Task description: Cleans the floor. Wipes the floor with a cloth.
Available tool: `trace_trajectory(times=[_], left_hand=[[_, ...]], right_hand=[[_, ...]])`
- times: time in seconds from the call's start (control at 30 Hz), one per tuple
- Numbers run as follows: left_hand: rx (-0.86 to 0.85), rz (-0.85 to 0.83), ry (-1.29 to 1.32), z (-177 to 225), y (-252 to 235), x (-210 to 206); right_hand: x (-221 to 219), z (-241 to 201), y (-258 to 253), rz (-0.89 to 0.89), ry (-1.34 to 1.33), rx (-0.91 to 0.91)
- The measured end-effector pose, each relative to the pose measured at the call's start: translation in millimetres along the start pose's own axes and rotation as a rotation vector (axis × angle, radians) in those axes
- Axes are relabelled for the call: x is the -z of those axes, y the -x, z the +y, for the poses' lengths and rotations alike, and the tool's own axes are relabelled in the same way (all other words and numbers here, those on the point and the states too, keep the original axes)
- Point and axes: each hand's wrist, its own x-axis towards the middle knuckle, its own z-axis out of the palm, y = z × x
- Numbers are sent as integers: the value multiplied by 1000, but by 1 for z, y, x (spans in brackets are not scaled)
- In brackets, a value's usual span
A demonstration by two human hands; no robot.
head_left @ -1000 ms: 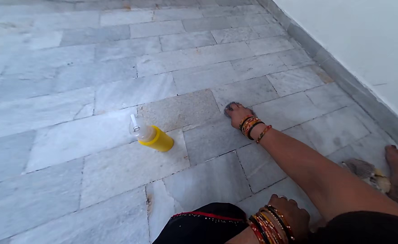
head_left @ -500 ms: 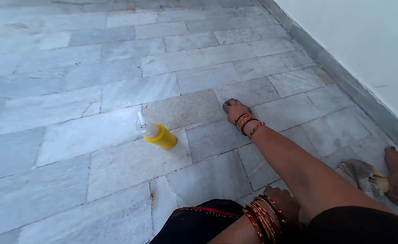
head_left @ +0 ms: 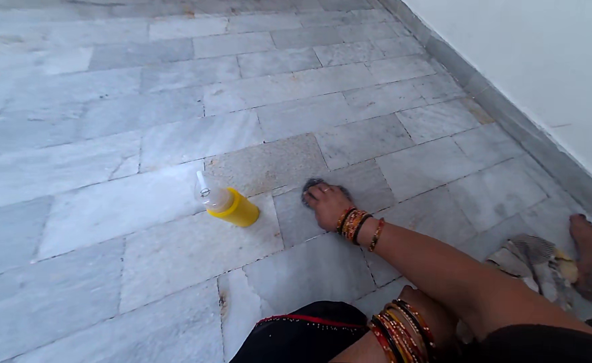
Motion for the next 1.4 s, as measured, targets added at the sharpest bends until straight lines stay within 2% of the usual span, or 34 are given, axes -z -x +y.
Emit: trace_trajectory(times=[0.07, 0.13, 0.23, 0.3, 0.4, 0.5, 0.57, 0.63, 0.73, 0.8, 0.87, 1.0, 1.1, 1.2, 1.3, 1.4], left_hand=[[89, -102, -13, 10, 23, 20], [154, -119, 119, 6, 34, 29], [168, -13, 337, -13, 24, 19], [184, -98, 253, -5, 32, 34], [31, -19, 88, -25, -2, 10], [-28, 33, 92, -34, -20, -2], [-20, 51, 99, -36, -22, -3], [-14, 54, 87, -36, -23, -3], [-8, 54, 69, -34, -25, -3], [-12, 50, 59, -30, -26, -5], [-11, 43, 53, -28, -27, -8], [37, -19, 4, -21, -27, -6], [72, -29, 4, -22, -25, -5], [94, -20, 27, -28, -26, -4], [96, -62, 42, -32, -28, 0], [69, -50, 67, -36, -33, -3]], right_hand=[[1, -7, -22, 7, -31, 72], [1, -2, -46, 43, -84, 74], [7, 32, -69, 135, -146, -89], [12, 70, -68, 203, -128, -225], [21, 137, -38, 235, -108, -448], [20, 197, 17, 276, -117, -666], [17, 216, 59, 259, -126, -782], [8, 216, 93, 248, -118, -846], [-17, 182, 125, 315, -101, -796], [-24, 143, 133, 347, -127, -674], [-13, 90, 137, 303, -179, -514], [-23, 38, 95, 157, -194, -80], [-22, 19, 57, 60, -183, 98], [-21, 29, 22, 145, -130, 61], [-15, 69, -4, 217, -154, -150], [-13, 131, 3, 306, -132, -378]])
